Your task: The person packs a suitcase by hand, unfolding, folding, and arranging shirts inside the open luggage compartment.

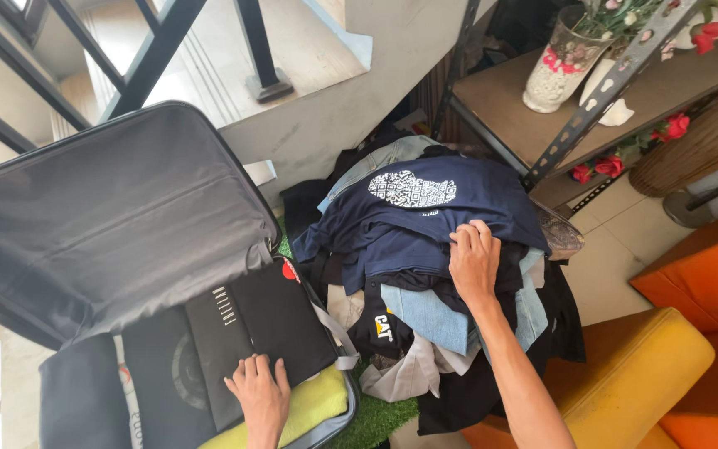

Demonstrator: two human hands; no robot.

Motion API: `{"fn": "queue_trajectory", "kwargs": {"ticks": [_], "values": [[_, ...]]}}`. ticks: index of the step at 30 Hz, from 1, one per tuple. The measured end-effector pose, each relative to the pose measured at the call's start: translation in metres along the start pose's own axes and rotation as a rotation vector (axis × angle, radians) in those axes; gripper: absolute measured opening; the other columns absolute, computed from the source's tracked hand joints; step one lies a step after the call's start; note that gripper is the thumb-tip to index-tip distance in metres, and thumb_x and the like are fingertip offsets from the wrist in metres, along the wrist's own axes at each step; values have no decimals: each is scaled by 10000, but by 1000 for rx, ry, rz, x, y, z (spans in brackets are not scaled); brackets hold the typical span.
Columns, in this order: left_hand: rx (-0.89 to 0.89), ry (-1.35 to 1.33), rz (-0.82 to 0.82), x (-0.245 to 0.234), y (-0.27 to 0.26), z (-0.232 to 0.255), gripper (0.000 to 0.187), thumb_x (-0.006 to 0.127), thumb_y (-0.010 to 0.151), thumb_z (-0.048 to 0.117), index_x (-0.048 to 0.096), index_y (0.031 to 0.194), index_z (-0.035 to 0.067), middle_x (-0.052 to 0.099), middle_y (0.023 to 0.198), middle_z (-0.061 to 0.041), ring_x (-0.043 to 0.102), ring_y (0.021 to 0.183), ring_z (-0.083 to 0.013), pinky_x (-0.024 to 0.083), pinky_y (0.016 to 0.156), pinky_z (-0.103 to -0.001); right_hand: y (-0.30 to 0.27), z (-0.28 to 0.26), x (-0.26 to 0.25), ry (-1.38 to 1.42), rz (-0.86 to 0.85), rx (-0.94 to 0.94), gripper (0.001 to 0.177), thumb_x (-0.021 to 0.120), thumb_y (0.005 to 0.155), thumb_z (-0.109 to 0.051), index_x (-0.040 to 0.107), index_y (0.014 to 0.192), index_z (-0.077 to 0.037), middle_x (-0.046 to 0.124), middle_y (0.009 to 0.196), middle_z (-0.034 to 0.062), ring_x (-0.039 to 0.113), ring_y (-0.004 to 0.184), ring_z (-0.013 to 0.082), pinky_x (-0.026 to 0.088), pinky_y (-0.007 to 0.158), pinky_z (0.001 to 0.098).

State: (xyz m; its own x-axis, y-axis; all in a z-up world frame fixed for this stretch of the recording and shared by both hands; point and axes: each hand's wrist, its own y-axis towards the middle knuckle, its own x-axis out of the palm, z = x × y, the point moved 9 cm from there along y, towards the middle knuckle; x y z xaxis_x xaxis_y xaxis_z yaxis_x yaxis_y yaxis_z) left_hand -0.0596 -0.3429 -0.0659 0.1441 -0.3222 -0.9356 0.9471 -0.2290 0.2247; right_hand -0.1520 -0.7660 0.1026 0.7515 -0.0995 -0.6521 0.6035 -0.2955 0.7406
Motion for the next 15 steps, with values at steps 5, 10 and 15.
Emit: {"fn": "queue_trajectory", "kwargs": {"ticks": [5,10,15], "values": [[-17,-56,111,-48,19,47,273,696,863,300,716,1015,74,650,1173,-118,519,1278,-385,267,1101,-714,-10,-10,-20,75,-99,-2,107,764,839,-53,699,923,-66,677,828,41,650,890,232,432,846,415],[-163,-872,-144,-13,20,116,380,655,933,314,674,1196,40,694,1208,-116,684,1075,-269,534,980,-379,-40,-19,-49,362,-48,113,139,743,829,-19,719,966,-28,748,896,106,660,720,274,501,685,360],[-448,-1681,-599,73,30,187,570,545,1015,371,422,1441,13,583,1418,-147,635,1250,-226,500,1076,-389,-108,-69,-39,891,-268,394,137,727,846,-29,720,982,-13,760,827,73,692,704,107,527,620,254]]}}
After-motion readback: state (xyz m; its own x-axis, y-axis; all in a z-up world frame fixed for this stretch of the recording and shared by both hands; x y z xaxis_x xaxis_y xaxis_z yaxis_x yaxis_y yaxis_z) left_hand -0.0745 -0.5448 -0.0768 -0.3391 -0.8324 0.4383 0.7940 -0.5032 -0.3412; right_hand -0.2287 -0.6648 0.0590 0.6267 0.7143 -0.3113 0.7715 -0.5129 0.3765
